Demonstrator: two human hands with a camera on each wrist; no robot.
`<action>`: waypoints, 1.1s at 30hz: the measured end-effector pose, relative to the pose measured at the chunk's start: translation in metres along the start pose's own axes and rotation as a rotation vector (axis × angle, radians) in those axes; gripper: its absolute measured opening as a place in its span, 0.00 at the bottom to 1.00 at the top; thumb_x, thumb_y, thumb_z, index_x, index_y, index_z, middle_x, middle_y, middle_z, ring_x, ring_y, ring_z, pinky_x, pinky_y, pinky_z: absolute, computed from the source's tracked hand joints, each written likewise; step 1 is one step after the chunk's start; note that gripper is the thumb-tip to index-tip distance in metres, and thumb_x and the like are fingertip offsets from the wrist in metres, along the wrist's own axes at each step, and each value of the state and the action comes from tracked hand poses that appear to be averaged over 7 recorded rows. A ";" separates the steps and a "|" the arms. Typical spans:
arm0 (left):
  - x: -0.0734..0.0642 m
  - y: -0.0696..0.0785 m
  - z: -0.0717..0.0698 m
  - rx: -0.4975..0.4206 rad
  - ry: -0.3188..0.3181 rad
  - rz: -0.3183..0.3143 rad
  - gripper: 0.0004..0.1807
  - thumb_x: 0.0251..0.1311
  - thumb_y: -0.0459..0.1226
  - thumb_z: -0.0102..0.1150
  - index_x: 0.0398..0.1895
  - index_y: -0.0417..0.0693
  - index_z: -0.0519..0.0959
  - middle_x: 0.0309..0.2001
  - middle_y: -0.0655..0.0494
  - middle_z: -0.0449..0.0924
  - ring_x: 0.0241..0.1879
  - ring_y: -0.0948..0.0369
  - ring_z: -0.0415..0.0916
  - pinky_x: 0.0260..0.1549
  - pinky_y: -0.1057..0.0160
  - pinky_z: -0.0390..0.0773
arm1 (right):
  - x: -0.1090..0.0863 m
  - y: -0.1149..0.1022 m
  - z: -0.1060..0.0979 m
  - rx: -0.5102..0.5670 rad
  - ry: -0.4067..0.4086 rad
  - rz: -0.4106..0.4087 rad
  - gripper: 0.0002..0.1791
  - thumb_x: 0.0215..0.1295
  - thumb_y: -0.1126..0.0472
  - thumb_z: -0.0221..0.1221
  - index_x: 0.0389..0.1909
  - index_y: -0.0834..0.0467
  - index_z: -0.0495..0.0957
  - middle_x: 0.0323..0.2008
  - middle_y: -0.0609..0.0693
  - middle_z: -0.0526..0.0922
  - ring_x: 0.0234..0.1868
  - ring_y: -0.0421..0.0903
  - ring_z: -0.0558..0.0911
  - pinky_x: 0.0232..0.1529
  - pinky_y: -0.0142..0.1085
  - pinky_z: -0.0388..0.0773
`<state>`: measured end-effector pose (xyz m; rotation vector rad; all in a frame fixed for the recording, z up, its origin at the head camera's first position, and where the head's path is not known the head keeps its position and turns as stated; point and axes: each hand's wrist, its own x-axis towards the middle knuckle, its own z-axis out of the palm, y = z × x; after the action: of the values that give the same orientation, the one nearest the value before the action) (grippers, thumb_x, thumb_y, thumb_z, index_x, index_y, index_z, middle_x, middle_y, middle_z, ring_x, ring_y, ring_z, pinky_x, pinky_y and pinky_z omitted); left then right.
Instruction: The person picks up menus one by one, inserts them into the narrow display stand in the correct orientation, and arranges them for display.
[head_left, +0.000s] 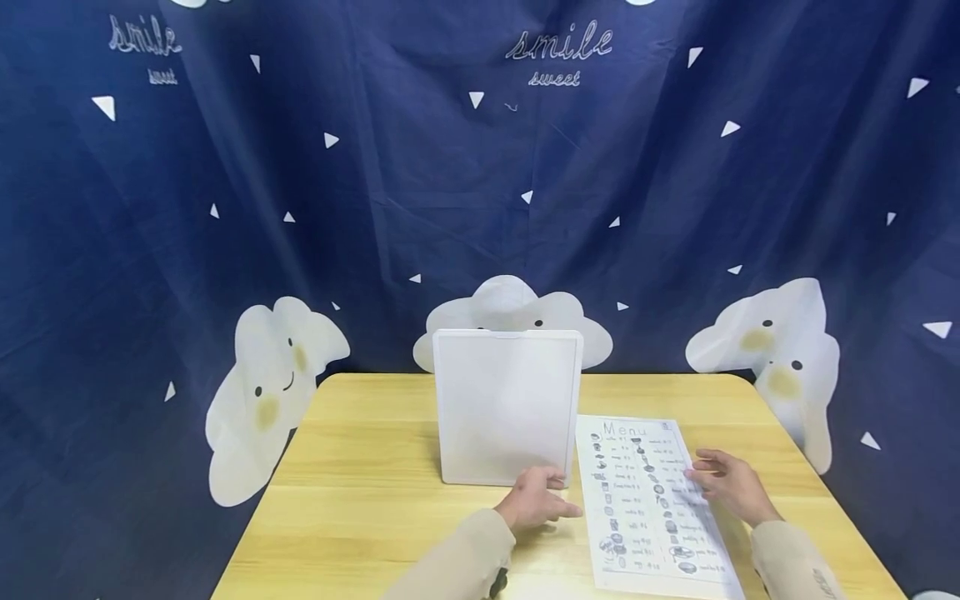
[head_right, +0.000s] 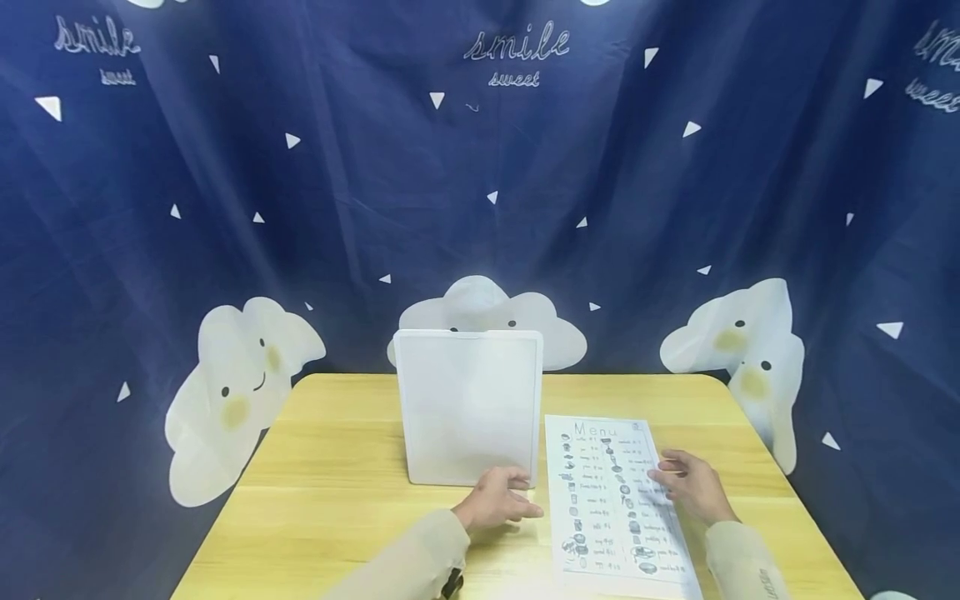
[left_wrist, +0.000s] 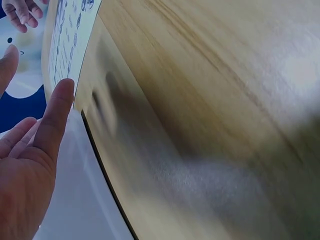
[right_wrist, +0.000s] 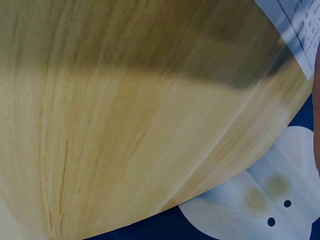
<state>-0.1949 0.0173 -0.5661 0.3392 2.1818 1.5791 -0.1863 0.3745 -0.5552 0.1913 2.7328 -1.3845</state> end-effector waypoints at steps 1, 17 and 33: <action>0.000 0.000 0.001 -0.001 0.000 0.003 0.35 0.47 0.34 0.78 0.59 0.34 0.75 0.54 0.41 0.80 0.40 0.54 0.85 0.45 0.56 0.82 | 0.000 0.001 0.001 0.000 0.001 0.001 0.39 0.63 0.59 0.68 0.65 0.79 0.61 0.54 0.76 0.75 0.43 0.58 0.84 0.38 0.40 0.84; 0.003 -0.008 0.021 -0.154 0.055 -0.056 0.32 0.43 0.23 0.76 0.56 0.29 0.75 0.49 0.36 0.80 0.39 0.49 0.83 0.31 0.56 0.85 | -0.002 0.012 0.002 -0.041 -0.003 0.102 0.42 0.61 0.54 0.70 0.63 0.80 0.63 0.52 0.75 0.77 0.47 0.64 0.82 0.38 0.43 0.84; 0.006 -0.012 0.034 -0.185 0.055 -0.085 0.29 0.44 0.23 0.75 0.53 0.32 0.77 0.47 0.37 0.81 0.41 0.47 0.84 0.30 0.57 0.85 | -0.001 0.019 0.012 -0.058 0.022 0.164 0.42 0.53 0.57 0.75 0.59 0.79 0.66 0.43 0.70 0.80 0.37 0.53 0.83 0.35 0.41 0.83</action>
<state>-0.1830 0.0448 -0.5871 0.1460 2.0410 1.7437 -0.1829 0.3760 -0.5773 0.4185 2.7002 -1.2669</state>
